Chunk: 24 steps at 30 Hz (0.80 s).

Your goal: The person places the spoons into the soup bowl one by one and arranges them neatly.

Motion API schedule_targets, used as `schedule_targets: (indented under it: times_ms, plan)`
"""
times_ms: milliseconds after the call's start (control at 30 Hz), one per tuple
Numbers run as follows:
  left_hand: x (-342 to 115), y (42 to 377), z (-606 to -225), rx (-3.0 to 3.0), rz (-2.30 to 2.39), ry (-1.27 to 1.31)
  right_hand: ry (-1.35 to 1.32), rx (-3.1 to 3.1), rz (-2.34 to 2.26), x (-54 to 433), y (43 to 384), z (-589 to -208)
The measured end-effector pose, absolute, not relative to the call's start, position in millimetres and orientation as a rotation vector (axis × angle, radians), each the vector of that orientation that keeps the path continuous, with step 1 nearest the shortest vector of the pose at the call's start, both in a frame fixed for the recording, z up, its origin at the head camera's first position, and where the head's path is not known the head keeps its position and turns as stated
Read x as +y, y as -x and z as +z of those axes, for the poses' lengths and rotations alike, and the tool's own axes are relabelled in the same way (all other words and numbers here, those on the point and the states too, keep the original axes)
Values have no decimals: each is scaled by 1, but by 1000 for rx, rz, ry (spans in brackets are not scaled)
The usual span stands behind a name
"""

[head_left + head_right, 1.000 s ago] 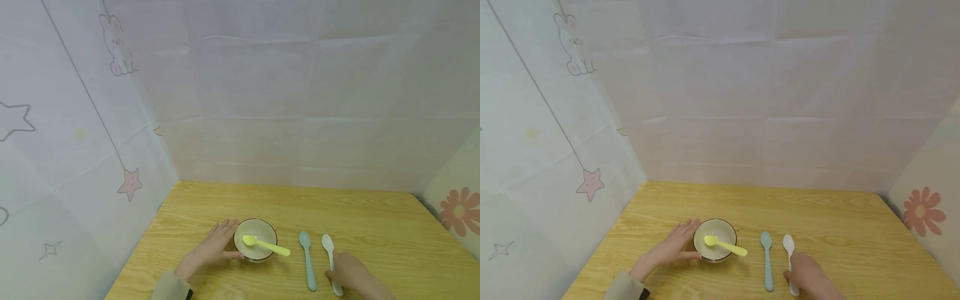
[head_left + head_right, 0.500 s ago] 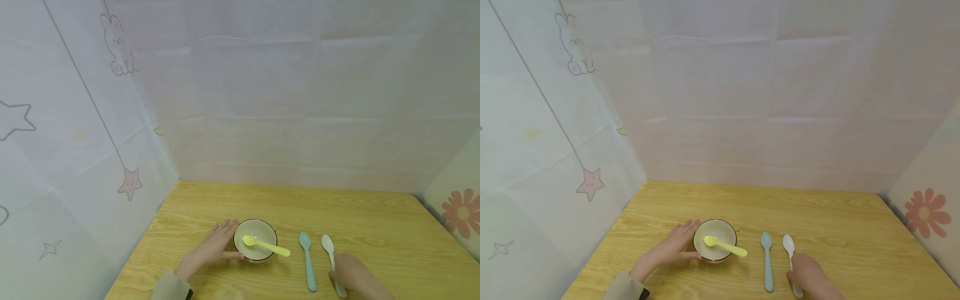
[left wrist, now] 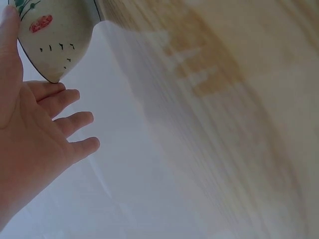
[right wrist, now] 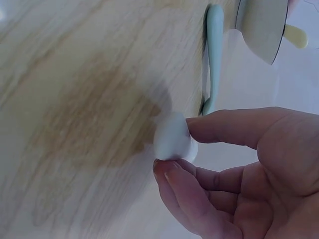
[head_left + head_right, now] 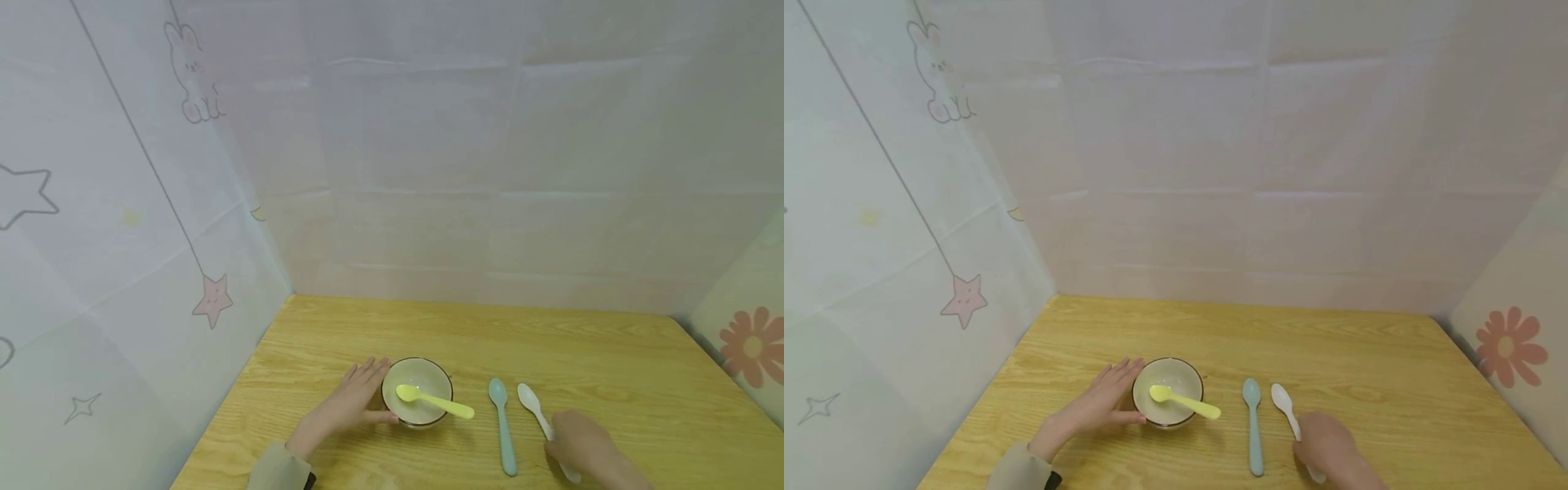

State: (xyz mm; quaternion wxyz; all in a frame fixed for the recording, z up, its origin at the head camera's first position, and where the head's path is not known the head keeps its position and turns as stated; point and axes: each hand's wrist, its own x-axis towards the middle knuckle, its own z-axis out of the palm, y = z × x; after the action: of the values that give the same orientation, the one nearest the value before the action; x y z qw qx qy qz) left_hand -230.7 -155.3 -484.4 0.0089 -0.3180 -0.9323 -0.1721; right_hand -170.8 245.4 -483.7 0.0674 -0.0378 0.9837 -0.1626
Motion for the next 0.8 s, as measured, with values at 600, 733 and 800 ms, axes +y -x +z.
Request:
schedule_targets:
  times_ms: [600, 733, 800]
  plan:
    - [-155, 230, -484, -2927, -544, 979, 119, 2961, -495, 254, 173, -465]
    - [-156, 230, -484, -2916, -539, 988, 110, 2931, -516, 253, 172, -458]
    - [-156, 230, -485, -2911, -536, 991, 104, 2915, -533, 253, 171, -453]
